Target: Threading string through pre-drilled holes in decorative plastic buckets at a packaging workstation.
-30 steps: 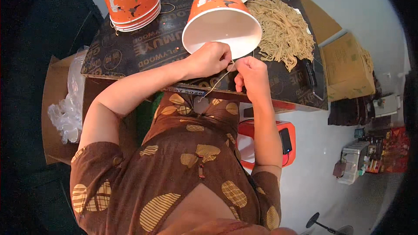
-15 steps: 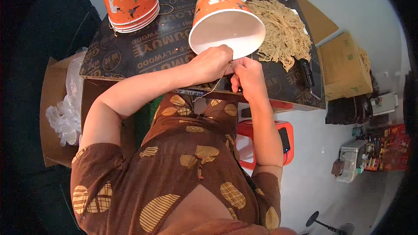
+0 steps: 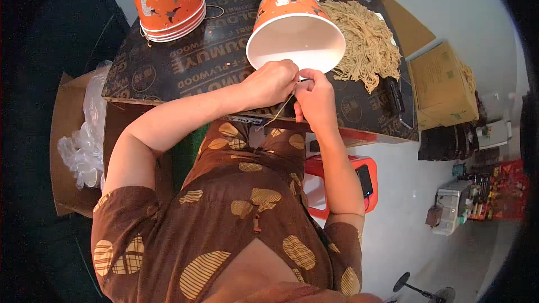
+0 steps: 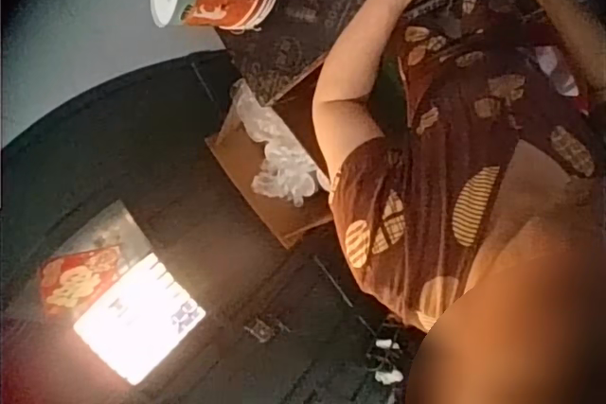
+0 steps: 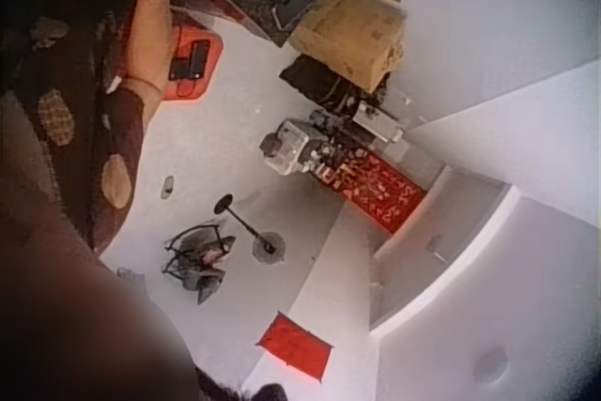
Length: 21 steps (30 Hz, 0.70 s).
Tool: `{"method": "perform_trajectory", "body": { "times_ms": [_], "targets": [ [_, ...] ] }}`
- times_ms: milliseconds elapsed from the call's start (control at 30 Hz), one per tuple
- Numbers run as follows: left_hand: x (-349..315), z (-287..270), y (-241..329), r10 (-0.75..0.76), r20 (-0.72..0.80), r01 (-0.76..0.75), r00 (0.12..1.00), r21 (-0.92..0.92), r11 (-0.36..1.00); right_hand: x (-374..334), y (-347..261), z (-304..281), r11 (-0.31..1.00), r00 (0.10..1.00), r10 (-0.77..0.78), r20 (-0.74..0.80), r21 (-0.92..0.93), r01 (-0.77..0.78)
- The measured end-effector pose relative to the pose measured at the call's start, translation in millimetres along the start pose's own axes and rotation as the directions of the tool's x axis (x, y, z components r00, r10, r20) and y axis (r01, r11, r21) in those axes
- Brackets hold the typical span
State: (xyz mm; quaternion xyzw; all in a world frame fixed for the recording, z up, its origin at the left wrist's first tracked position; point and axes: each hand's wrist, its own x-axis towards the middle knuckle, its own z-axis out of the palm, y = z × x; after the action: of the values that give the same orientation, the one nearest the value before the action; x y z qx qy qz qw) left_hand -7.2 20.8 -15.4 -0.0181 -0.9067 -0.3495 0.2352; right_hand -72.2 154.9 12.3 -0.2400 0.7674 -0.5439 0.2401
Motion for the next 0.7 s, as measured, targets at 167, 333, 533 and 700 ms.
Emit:
{"method": "perform_trajectory", "body": {
  "times_ms": [167,333,533,700],
  "targets": [
    [-3,-7,7,-0.166,0.017,0.167,0.986,-0.146,0.975,-5,9,-15,0.999,0.998,-0.046,-0.036,0.008,0.047],
    [-8,-2,2,-0.254,-0.025,0.236,0.967,-0.293,0.927,-13,13,-11,0.998,0.998,-0.056,-0.04,0.001,0.056],
    [-7,0,16,-0.319,-0.046,0.285,0.947,-0.346,0.894,-17,12,-8,0.91,0.999,0.002,0.053,0.414,-0.024],
    [-7,1,18,-0.388,0.003,0.343,0.922,-0.473,0.812,-14,16,-6,0.917,0.994,-0.023,0.111,0.397,-0.023]
  ]
}}
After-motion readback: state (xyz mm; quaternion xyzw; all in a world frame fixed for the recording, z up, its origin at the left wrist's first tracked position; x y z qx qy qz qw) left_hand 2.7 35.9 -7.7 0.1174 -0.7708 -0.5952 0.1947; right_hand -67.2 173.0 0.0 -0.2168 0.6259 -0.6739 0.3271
